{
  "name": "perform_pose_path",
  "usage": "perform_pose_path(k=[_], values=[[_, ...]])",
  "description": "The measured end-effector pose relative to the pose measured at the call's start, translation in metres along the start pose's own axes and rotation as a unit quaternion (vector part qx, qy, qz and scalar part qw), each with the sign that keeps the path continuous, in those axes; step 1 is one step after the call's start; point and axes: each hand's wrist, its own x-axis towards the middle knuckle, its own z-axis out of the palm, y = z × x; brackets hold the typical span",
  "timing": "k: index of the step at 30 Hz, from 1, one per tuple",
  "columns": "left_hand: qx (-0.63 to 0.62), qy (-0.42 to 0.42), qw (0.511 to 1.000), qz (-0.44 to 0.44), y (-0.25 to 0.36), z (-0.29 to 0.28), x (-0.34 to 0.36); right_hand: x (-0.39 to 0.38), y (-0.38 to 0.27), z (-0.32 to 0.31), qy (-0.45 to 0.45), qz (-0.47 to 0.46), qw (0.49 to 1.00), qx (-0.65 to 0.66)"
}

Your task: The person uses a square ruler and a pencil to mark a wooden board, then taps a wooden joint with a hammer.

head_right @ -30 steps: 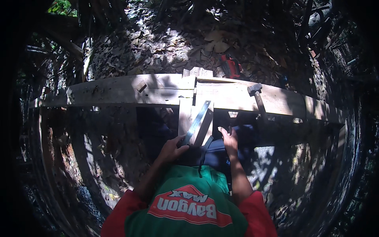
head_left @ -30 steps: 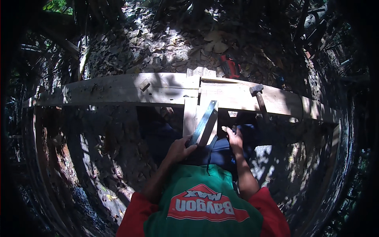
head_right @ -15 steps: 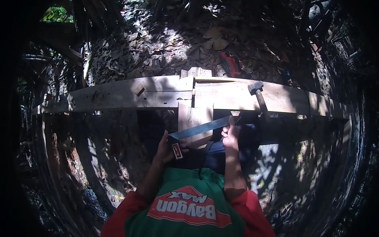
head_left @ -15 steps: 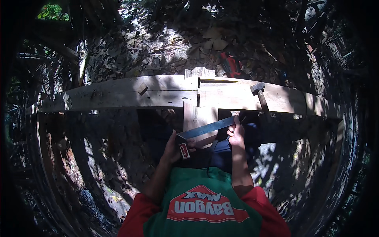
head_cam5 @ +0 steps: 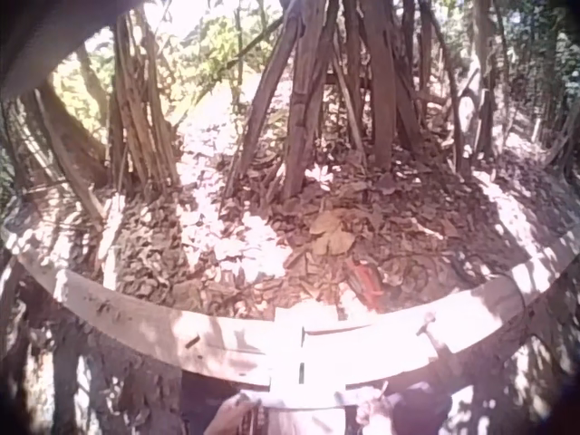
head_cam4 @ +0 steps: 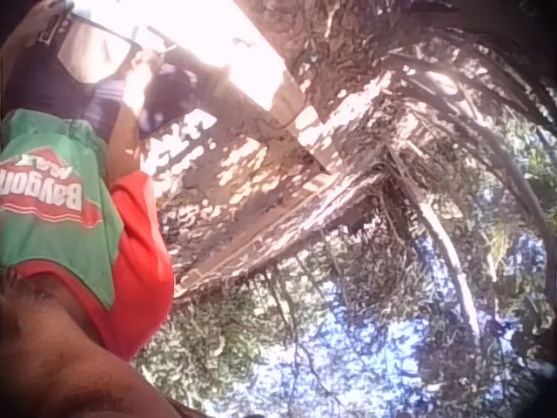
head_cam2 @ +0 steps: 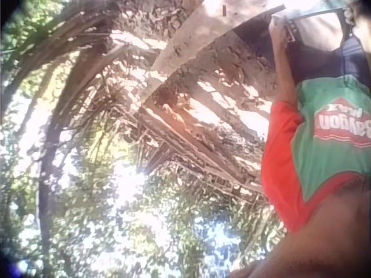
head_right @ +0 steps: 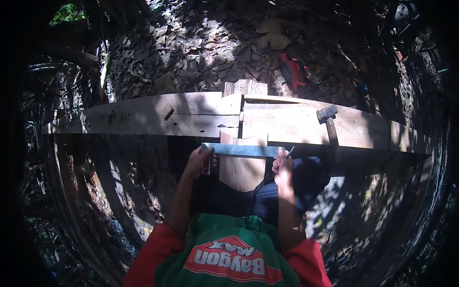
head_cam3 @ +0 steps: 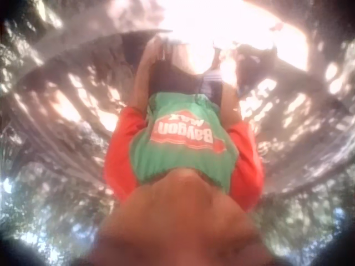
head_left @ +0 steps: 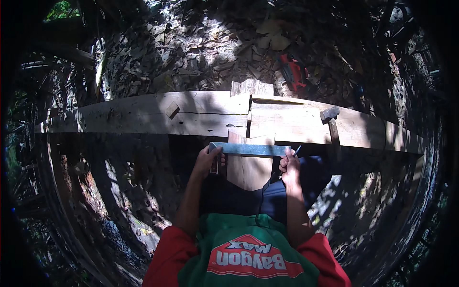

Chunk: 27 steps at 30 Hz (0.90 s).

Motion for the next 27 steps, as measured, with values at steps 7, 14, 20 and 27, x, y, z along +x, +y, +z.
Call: perform_pose_path(k=[7,14,20,27], values=[[-0.051,-0.002,0.999,0.012,-0.008,0.004,0.017,0.005,-0.006,0.003,0.038,0.010,0.999,-0.005],[-0.039,0.030,0.999,-0.009,-0.011,0.007,0.028,0.011,-0.023,0.019,0.025,-0.011,0.999,-0.042],[-0.025,0.044,0.999,0.012,0.001,0.013,0.026,0.016,-0.013,0.014,0.056,-0.026,0.996,-0.068],[-0.041,0.037,0.998,0.025,-0.004,0.011,0.030,0.016,-0.020,0.007,0.041,-0.026,0.994,-0.097]])
